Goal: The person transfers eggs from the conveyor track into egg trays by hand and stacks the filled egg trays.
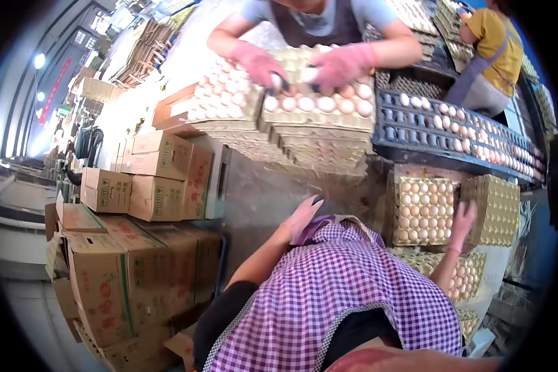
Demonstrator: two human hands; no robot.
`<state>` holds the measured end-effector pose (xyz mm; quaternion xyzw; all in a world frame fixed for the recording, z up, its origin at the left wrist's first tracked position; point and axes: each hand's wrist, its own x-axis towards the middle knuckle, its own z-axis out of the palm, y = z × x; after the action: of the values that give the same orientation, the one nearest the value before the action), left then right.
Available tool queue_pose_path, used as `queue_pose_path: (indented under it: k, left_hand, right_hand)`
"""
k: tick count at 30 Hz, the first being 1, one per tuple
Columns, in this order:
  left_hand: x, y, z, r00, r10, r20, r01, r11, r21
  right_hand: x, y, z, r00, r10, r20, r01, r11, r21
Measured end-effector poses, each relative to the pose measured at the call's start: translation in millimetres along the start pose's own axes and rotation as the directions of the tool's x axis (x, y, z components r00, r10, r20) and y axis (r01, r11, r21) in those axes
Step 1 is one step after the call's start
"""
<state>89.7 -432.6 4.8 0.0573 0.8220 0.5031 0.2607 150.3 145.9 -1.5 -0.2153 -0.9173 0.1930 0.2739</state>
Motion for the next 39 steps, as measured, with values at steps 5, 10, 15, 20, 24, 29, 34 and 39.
queue_pose_path:
  k: [5, 10, 15, 20, 24, 29, 34, 39]
  left_hand:
    - [-75, -52, -96, 0.989, -0.122, -0.085, 0.079, 0.913, -0.4]
    - [-112, -72, -175, 0.963, -0.107, -0.247, -0.091, 0.735, -0.672]
    - [-93, -72, -238, 0.918, -0.16, -0.364, -0.239, 0.508, -0.827]
    - [-41, -83, -276, 0.91, -0.168, -0.379, -0.323, 0.287, -0.902]
    - [3, -97, -293, 0.91, -0.331, -0.249, -0.238, 0.075, -0.968]
    - [35, -33, -339, 0.812, 0.034, -0.583, -0.563, 0.312, -0.766]
    - [118, -97, -318, 0.933, -0.349, -0.086, -0.242, -0.432, -0.869]
    - [121, -26, -358, 0.801, -0.567, -0.193, -0.376, -0.225, -0.899]
  right_hand:
    - [-70, -283, 73, 0.901, -0.266, 0.341, 0.026, 0.82, 0.571]
    - [-69, -527, 72, 0.603, -0.736, 0.307, 0.307, 0.57, 0.763]
    - [-23, -725, 113, 0.374, -0.9, 0.226, 0.311, 0.351, 0.883]
    - [64, -871, 242, 0.331, -0.868, 0.371, 0.381, 0.483, 0.788]
    - [169, -923, 401, 0.25, -0.818, 0.518, 0.599, 0.551, 0.581]
    - [261, -897, 450, 0.088, -0.28, 0.956, 0.549, 0.814, 0.189]
    - [252, -882, 436, -0.166, 0.079, 0.983, 0.642, 0.766, 0.047]
    - [281, -873, 475, -0.149, 0.159, 0.976, 0.662, 0.75, -0.021]
